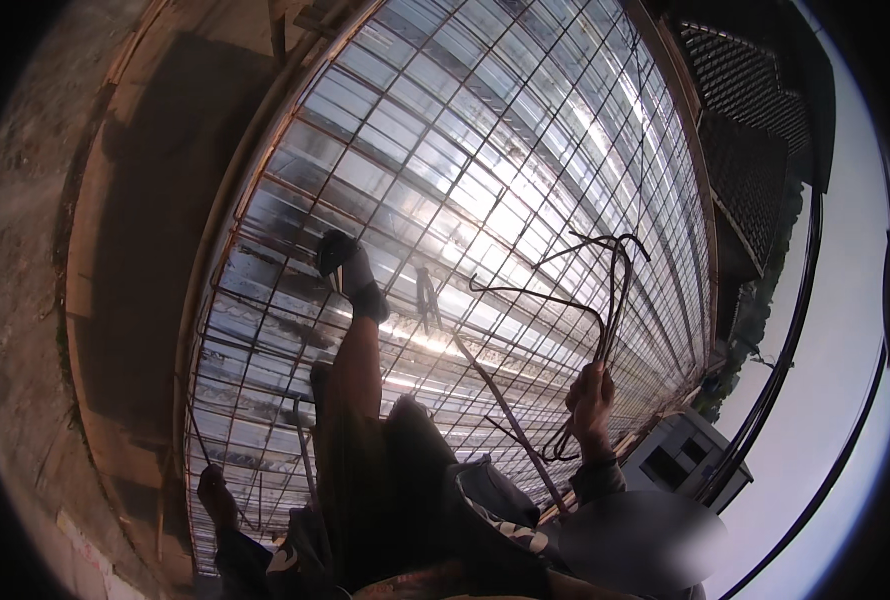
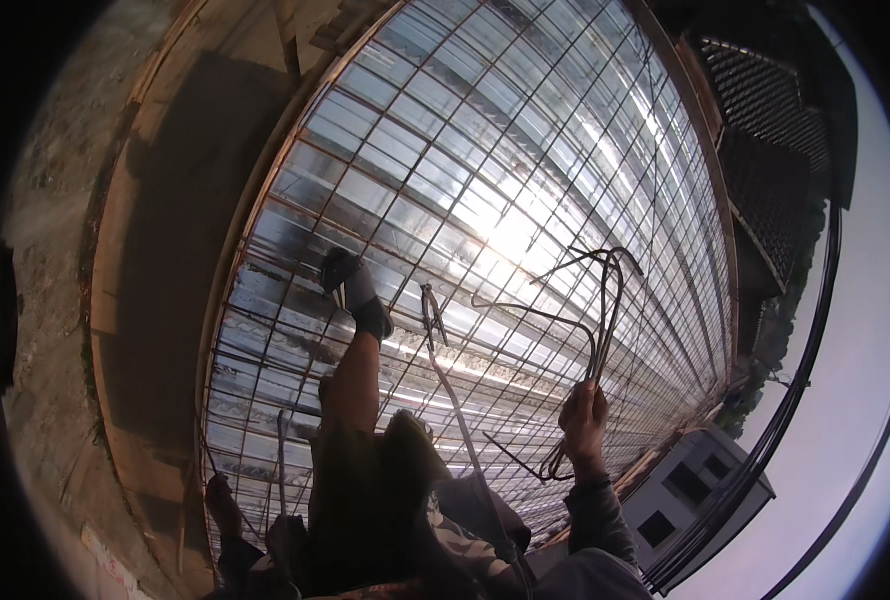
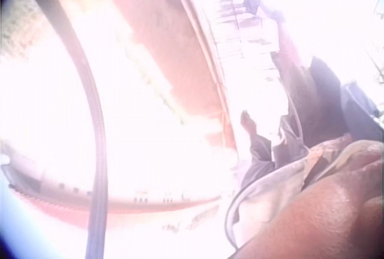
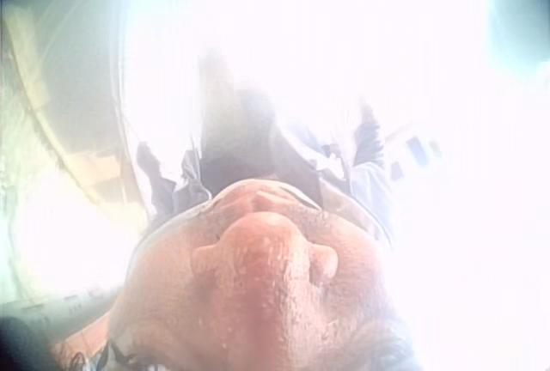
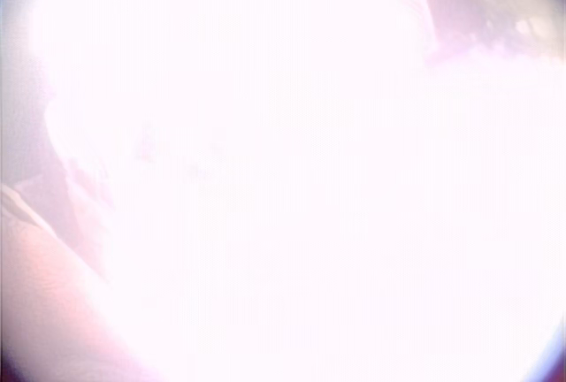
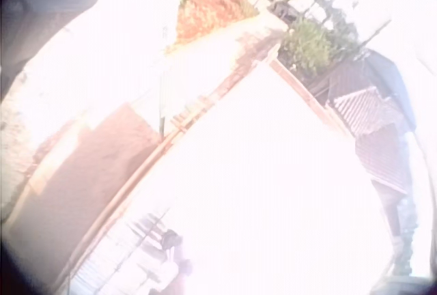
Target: The person uses pliers to twist wire ties and secure intersecting metal rods into a grid structure. They repeatedly position rods, wrap wire, and twist the ties to fasten joints, working on a large overhead framework.
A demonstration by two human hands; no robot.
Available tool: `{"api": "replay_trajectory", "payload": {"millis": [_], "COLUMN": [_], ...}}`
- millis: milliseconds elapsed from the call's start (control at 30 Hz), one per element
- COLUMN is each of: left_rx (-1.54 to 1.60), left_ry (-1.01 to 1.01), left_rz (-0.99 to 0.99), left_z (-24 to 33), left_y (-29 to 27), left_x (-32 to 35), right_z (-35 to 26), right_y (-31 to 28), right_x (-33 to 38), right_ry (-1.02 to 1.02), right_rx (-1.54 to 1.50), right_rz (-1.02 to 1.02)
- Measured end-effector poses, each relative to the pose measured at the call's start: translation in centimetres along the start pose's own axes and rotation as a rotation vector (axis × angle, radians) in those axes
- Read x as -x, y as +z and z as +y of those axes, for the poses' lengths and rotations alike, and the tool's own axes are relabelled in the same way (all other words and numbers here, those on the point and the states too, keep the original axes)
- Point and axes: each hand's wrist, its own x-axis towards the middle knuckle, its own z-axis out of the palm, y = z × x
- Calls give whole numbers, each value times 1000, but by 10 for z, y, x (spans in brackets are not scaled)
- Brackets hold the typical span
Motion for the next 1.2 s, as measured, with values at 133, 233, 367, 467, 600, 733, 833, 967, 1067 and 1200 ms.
{"api": "replay_trajectory", "payload": {"millis": [133, 233, 367, 467, 600, 733, 833, 967, 1067, 1200], "left_rx": [-144, -223, -430, -393, -365, -202, -220, -99, -211, -447], "left_ry": [65, 46, 273, 359, 285, 187, 170, 270, 247, 603], "left_rz": [-176, -187, -86, -70, -52, 28, 149, 218, 151, 63], "left_z": [99, 141, 110, 130, 209, 309, 345, 319, 408, 512], "left_y": [20, 31, 24, 15, 7, 35, 23, 73, 130, 193], "left_x": [-113, -137, -222, -272, -342, -394, -385, -420, -431, -451], "right_z": [-80, -149, -226, -294, -336, -299, -220, -126, -96, -145], "right_y": [-3, -6, -34, -32, 15, 72, 209, 274, 283, 345], "right_x": [-87, -193, -342, -423, -543, -653, -672, -675, -668, -604], "right_ry": [-61, -348, -682, -758, -997, -957, -590, -1009, -854, -901], "right_rx": [221, 543, 952, 1081, 1205, 1136, 1003, 1224, 1102, 836], "right_rz": [127, 171, 350, 487, 396, 165, 40, -302, -220, -258]}}
